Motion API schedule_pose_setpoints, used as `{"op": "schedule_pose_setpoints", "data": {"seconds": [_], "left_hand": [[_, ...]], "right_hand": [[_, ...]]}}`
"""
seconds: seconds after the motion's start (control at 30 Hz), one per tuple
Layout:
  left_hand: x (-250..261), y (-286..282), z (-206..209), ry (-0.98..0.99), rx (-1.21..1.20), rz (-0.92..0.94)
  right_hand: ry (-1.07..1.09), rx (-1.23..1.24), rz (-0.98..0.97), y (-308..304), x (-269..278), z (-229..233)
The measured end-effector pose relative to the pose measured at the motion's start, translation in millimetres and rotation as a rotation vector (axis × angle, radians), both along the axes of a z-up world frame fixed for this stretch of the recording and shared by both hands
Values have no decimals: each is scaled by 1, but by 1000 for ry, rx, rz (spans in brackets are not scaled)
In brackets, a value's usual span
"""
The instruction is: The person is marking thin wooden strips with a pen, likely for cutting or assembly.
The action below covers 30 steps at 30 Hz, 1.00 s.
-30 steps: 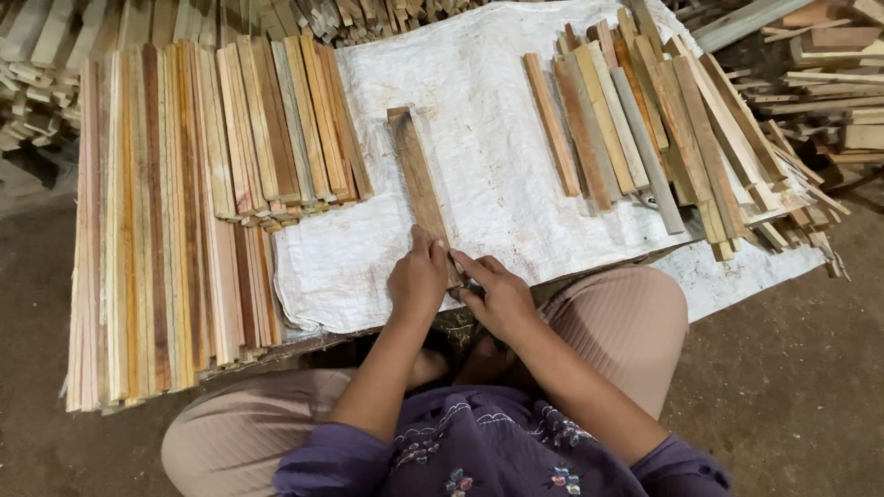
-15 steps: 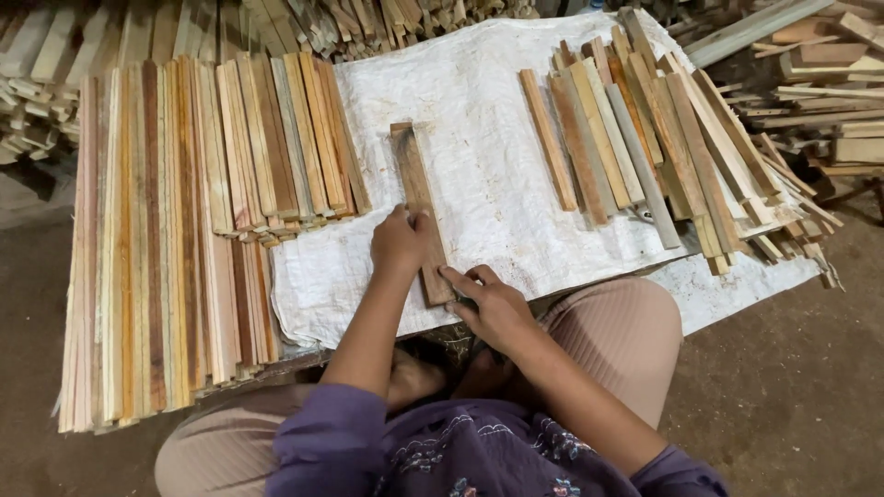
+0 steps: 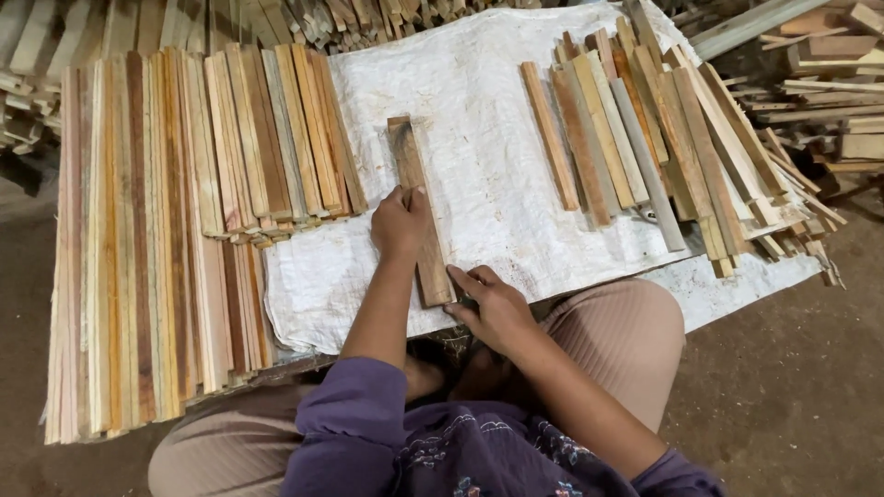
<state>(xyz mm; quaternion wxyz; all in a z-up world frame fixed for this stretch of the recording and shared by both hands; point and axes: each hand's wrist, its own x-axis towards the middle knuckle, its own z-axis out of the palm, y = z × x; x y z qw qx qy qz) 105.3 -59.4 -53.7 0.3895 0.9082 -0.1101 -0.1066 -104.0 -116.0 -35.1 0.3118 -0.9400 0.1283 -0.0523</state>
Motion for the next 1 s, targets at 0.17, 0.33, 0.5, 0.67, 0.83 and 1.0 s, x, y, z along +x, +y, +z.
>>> {"op": "schedule_pose_setpoints", "data": {"seconds": [0.17, 0.33, 0.5, 0.67, 0.83, 1.0], "left_hand": [[-9, 1, 10, -32, 2, 14], [-16, 2, 25, -63, -8, 50], [-19, 0, 36, 3, 75, 0], [-25, 1, 51, 12, 199, -32], [-16, -1, 40, -2, 297, -76], [-16, 3, 45, 7, 285, -99]], "right_hand": [[-21, 4, 2, 0, -2, 5], [-46, -5, 6, -1, -1, 4], [-35, 20, -11, 1, -2, 5], [-18, 34, -19, 0, -1, 6], [5, 55, -20, -2, 1, 17], [15, 484, -101, -31, 23, 13]]}}
